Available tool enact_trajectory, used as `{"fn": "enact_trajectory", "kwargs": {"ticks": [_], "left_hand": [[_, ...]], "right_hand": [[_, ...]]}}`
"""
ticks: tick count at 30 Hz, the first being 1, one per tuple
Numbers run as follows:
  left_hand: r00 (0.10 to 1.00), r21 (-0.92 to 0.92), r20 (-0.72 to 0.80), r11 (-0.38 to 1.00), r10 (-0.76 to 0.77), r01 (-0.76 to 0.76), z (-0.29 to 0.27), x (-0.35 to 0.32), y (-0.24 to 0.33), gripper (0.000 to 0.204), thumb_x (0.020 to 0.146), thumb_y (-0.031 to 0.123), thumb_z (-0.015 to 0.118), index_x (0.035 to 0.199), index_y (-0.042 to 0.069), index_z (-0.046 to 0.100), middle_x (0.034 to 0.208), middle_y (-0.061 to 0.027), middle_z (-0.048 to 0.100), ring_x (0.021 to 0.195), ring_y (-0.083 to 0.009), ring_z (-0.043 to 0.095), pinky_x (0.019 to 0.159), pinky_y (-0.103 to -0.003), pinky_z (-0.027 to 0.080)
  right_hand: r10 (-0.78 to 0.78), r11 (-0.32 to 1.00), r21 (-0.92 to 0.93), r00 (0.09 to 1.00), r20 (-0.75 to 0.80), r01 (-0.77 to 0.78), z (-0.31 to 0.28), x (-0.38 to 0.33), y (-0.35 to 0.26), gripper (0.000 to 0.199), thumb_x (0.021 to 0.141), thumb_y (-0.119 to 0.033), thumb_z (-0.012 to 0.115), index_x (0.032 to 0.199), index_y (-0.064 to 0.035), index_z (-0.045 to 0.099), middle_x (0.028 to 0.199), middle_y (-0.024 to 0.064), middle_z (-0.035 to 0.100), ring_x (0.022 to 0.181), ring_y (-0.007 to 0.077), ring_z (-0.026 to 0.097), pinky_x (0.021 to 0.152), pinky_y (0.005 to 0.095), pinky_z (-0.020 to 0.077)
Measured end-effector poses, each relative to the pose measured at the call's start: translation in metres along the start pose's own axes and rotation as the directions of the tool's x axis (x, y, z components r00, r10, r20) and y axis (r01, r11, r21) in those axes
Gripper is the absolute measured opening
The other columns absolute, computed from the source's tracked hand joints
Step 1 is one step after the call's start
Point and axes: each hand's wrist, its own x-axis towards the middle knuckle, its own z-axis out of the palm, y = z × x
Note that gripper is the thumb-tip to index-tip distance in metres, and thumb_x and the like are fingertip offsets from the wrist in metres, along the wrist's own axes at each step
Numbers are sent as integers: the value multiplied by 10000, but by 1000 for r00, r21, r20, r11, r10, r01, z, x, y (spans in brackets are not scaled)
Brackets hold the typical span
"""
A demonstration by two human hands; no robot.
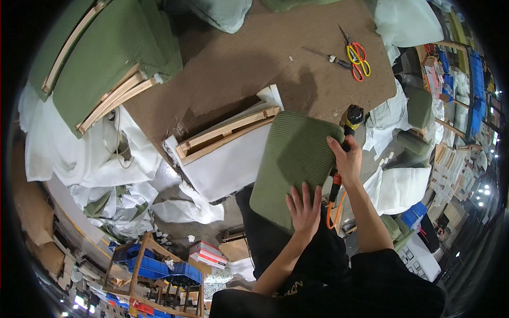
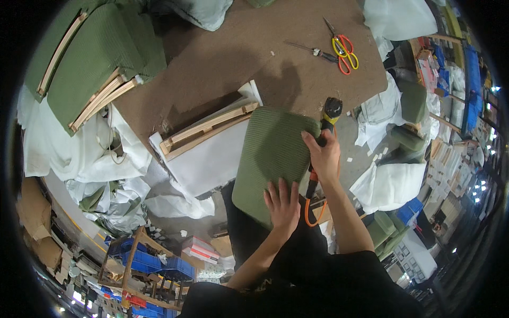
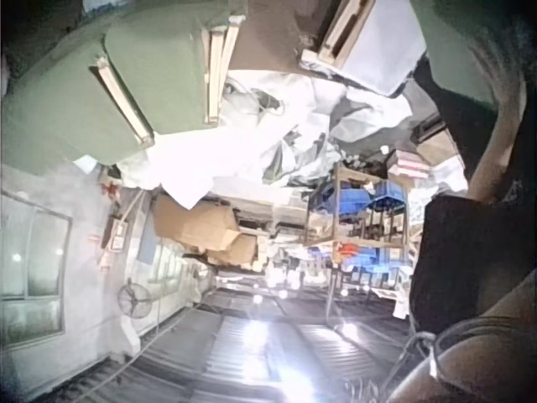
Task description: Fitting a green fabric cover over a wooden frame and foam cushion, then securing it with a staple gun.
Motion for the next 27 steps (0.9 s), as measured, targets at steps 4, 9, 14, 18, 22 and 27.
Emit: {"fn": "enact_trajectory", "kwargs": {"ticks": [4, 9, 14, 18, 22, 27], "left_hand": [[996, 61, -79, 998, 29, -24, 5, 2, -8, 622, 817, 206, 687, 1395, 104, 481, 1472, -269, 373, 1335, -564, 335, 1077, -686, 271], [997, -359, -28, 932, -71, 56, -11, 21, -24, 676, 826, 250, 684, 1421, 51, 432, 1473, -263, 372, 1398, -499, 283, 1117, -650, 221], [936, -592, -39, 763, -350, 260, -10, 139, -120, 547, 1014, 320, 445, 1443, -15, 396, 1468, -256, 404, 1370, -403, 372, 1121, -478, 303], [774, -677, 368, 422, -515, 603, -27, 218, -164, 692, 1041, 547, 302, 1272, -35, 597, 1177, -247, 645, 1144, -380, 577, 1002, -372, 415], [854, -814, 138, 434, -502, 387, -39, 209, -116, 681, 1042, 550, 285, 1360, -15, 493, 1243, -274, 598, 1179, -405, 557, 1011, -398, 410], [896, -775, -39, 580, -443, 253, -42, 185, -119, 610, 1057, 499, 240, 1468, 64, 358, 1371, -279, 481, 1240, -446, 488, 1046, -453, 380]], "right_hand": [[80, 988, 117, 985, 154, -99, 4, 9, 0, 329, 879, -284, 752, 954, 34, 711, 779, 60, 678, 692, 98, 562, 655, 263, 459], [17, 972, -236, 996, 93, 5, 2, 17, -1, 480, 897, -395, 721, 930, 82, 695, 848, 118, 618, 791, 194, 557, 763, 352, 464], [41, 978, 194, 983, 179, -76, 0, 1, -4, 475, 915, -421, 675, 881, 52, 706, 1088, 181, 462, 1060, 290, 459, 920, 376, 394], [-64, 992, 124, 951, 302, 27, -5, -6, -25, 479, 926, -412, 661, 841, 59, 687, 1083, 161, 441, 1092, 276, 442, 929, 374, 387], [-27, 976, 210, 941, 337, -48, -5, -16, -32, 470, 934, -383, 649, 779, 60, 653, 1085, 152, 428, 1078, 274, 431, 915, 387, 383], [77, 973, 167, 901, 427, -162, -6, -52, -75, 340, 960, -245, 646, 741, 14, 618, 749, -26, 529, 693, 47, 456, 588, 233, 361]]}}
